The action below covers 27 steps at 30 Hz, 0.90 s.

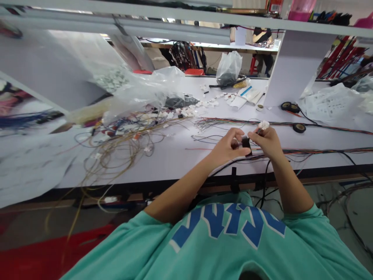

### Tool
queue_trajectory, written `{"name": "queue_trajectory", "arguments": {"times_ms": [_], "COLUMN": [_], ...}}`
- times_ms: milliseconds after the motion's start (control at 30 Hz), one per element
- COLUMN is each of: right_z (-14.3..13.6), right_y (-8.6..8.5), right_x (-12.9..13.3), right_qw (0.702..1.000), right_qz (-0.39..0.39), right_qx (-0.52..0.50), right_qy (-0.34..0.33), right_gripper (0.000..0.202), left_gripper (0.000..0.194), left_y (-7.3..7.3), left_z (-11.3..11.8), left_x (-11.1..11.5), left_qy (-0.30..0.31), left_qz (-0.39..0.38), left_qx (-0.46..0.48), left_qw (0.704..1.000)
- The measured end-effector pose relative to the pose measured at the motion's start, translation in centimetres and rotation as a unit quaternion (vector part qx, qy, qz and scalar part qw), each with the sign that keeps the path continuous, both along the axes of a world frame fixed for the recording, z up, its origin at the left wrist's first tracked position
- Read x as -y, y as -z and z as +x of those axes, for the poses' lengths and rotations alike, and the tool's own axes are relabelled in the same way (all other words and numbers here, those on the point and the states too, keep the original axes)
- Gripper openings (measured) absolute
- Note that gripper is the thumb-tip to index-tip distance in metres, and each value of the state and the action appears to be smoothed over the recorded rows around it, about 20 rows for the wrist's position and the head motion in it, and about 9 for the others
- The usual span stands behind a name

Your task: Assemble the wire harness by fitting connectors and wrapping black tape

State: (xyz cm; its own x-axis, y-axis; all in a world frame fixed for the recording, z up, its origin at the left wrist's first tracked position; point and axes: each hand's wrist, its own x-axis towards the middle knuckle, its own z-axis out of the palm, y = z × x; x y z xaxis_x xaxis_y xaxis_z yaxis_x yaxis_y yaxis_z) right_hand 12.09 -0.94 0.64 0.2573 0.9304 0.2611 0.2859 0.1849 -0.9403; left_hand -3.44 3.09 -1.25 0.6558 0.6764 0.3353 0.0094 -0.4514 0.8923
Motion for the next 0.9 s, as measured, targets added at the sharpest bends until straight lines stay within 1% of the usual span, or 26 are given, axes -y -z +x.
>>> {"name": "queue_trajectory", "arguments": {"times_ms": [33, 67, 100, 133, 167, 233, 300, 367, 467, 533, 567, 633, 700, 767, 833, 900], "right_z": [-0.2, -0.4, -0.7, -1.0, -1.3, -1.9, -2.4, -3.1, -4.2, -4.7, -4.9, -4.9, -4.7, -4.3, -3.9, -3.6], "right_y": [-0.5, -0.9, -1.3, -1.5, -1.6, -1.4, -0.6, 0.5, 2.2, 2.8, 2.8, 2.1, 0.9, -0.6, -1.8, -2.5], "right_x": [0.1, 0.0, -0.1, -0.2, -0.4, -0.6, -0.6, -0.3, 0.3, 0.5, 0.5, 0.6, 0.4, 0.0, -1.1, -2.8], "right_qw": [0.999, 0.996, 0.991, 0.988, 0.985, 0.985, 0.985, 0.979, 0.956, 0.938, 0.930, 0.915, 0.896, 0.879, 0.872, 0.872], "right_qz": [0.002, 0.003, 0.003, 0.003, 0.004, 0.015, 0.039, 0.080, 0.138, 0.145, 0.136, 0.111, 0.086, 0.061, 0.037, 0.029], "right_qx": [0.048, 0.093, 0.130, 0.155, 0.169, 0.172, 0.168, 0.184, 0.256, 0.313, 0.340, 0.389, 0.436, 0.469, 0.478, 0.465], "right_qy": [0.001, 0.006, 0.013, 0.020, 0.024, 0.022, 0.018, 0.022, 0.031, 0.034, 0.033, 0.012, -0.025, -0.061, -0.098, -0.154], "right_gripper": [0.025, 0.026, 0.027, 0.028, 0.028, 0.024, 0.022, 0.031, 0.040, 0.042, 0.043, 0.047, 0.049, 0.045, 0.037, 0.030], "left_gripper": [0.026, 0.017, 0.013, 0.013, 0.013, 0.014, 0.016, 0.019, 0.023, 0.025, 0.026, 0.027, 0.028, 0.028, 0.026, 0.020], "left_y": [-0.2, -0.5, -0.9, -1.2, -1.6, -2.2, -2.5, -2.6, -2.4, -2.2, -2.1, -2.0, -1.7, -1.3, -0.9, -0.8], "left_z": [0.3, 0.6, 0.9, 1.1, 1.2, 1.1, 0.6, 0.1, -0.7, -1.2, -1.4, -2.0, -2.5, -3.1, -3.7, -4.5], "left_x": [-0.2, -0.3, -0.4, -0.4, -0.5, -0.6, -0.8, -1.1, -1.5, -1.7, -1.7, -1.6, -1.5, -1.2, -1.0, -0.8], "left_qy": [-0.062, -0.124, -0.173, -0.204, -0.222, -0.234, -0.247, -0.263, -0.266, -0.257, -0.255, -0.262, -0.273, -0.283, -0.296, -0.309], "left_qz": [0.039, 0.085, 0.127, 0.156, 0.169, 0.151, 0.092, 0.021, -0.059, -0.092, -0.103, -0.122, -0.136, -0.139, -0.113, -0.058], "left_qx": [-0.009, -0.023, -0.041, -0.060, -0.078, -0.095, -0.073, -0.013, 0.087, 0.130, 0.142, 0.161, 0.173, 0.182, 0.179, 0.157], "left_qw": [0.997, 0.988, 0.976, 0.964, 0.957, 0.956, 0.962, 0.964, 0.958, 0.953, 0.951, 0.944, 0.936, 0.931, 0.931, 0.936]}}
